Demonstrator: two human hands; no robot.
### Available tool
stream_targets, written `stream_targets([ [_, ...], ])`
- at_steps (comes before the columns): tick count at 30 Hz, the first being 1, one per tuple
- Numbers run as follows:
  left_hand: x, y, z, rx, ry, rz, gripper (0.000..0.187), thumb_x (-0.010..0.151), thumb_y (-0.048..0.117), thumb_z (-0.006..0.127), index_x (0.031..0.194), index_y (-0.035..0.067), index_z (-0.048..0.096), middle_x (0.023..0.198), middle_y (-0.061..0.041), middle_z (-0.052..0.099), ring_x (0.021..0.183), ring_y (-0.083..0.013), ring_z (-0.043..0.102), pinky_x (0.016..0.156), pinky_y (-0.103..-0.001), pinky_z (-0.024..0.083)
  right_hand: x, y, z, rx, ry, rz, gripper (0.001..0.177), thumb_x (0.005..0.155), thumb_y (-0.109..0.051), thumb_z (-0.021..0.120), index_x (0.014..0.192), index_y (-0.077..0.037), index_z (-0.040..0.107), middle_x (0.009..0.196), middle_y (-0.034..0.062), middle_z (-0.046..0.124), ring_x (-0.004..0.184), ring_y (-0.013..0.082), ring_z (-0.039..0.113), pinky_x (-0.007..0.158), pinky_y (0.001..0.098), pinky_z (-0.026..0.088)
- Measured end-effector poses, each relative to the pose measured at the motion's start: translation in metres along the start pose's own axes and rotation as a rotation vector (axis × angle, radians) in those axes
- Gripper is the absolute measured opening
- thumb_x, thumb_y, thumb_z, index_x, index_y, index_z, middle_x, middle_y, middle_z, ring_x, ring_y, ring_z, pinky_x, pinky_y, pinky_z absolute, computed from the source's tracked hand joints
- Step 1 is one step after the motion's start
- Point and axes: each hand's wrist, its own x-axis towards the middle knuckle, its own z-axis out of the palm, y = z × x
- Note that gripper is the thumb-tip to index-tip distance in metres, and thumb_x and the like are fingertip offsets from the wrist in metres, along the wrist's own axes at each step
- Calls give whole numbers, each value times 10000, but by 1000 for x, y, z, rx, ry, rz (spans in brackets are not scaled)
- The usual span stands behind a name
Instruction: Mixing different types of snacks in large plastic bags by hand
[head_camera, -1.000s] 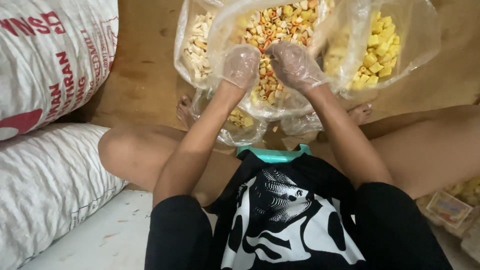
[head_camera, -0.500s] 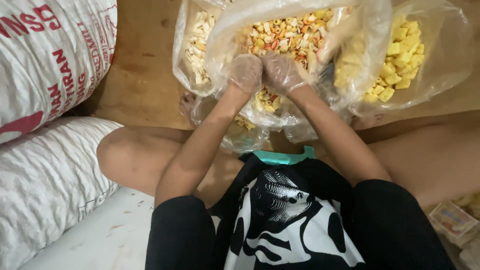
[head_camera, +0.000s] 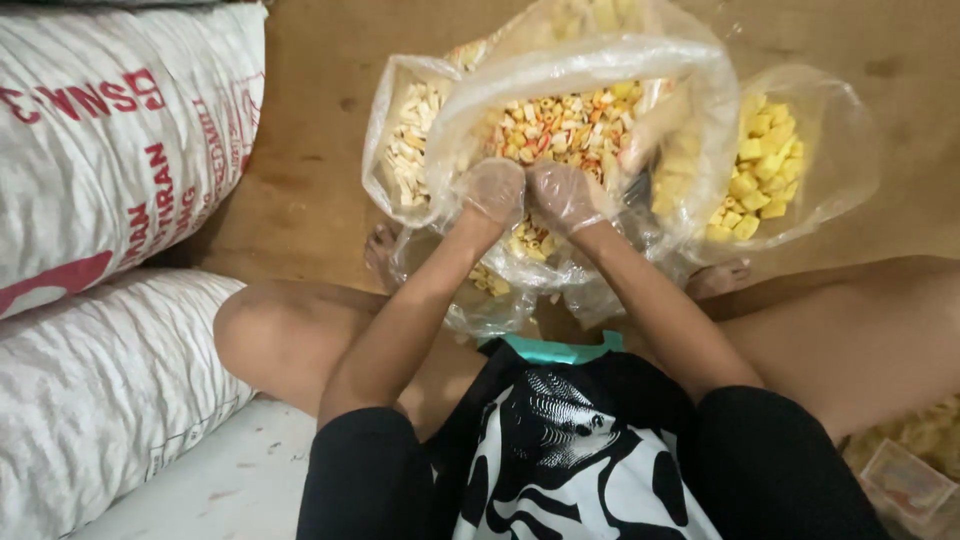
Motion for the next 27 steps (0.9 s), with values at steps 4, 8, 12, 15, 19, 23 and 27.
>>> stream_targets([
  [4,-34,9,-56,-586,-27,-110,261,932,138,583,693,119,686,658,-39,655,651,-170,670,560,-260,574,-13,4,4,-42,189,-75,70,897,-96,707,863,-157,705,707,58,606,573,231,641,552,341,580],
  [8,-67,11,-115,-1199,209,37,226,983,22,544,775,106,576,699,-13,533,665,-123,557,672,-223,587,-20,17,5,-84,381,-164,99,856,-82,733,837,-178,722,685,56,613,568,246,659,565,357,587],
  [12,-68,12,-144,-1136,270,86,218,976,24,547,778,107,586,703,-13,543,676,-127,565,676,-229,588,-17,27,-10,-126,516,-235,122,828,-72,751,819,-192,734,670,54,618,564,255,671,573,368,592],
  [15,-75,14,-157,-1058,294,106,207,966,26,551,783,108,600,708,-14,559,691,-133,578,682,-238,590,-19,25,-44,106,442,-75,77,846,-157,778,865,-218,734,783,49,647,686,281,702,587,394,581],
  [19,-82,16,-172,-939,320,128,192,951,29,557,790,110,623,717,-15,582,715,-142,597,691,-252,593,-16,21,-69,133,509,-27,53,893,-174,745,908,-208,707,866,23,655,752,270,715,652,390,591],
  [23,-88,16,-183,-824,338,125,180,936,32,564,797,112,645,725,-16,605,738,-151,616,701,-266,597,-23,-5,-94,232,533,-14,45,951,-126,706,972,-103,674,785,126,678,749,350,708,632,466,574],
  [27,-89,17,-193,-750,345,119,174,927,34,568,801,114,660,731,-17,621,754,-157,629,707,-276,599,-25,-21,-104,351,512,6,79,932,-100,702,1008,-119,700,822,100,711,796,322,727,691,425,588],
])
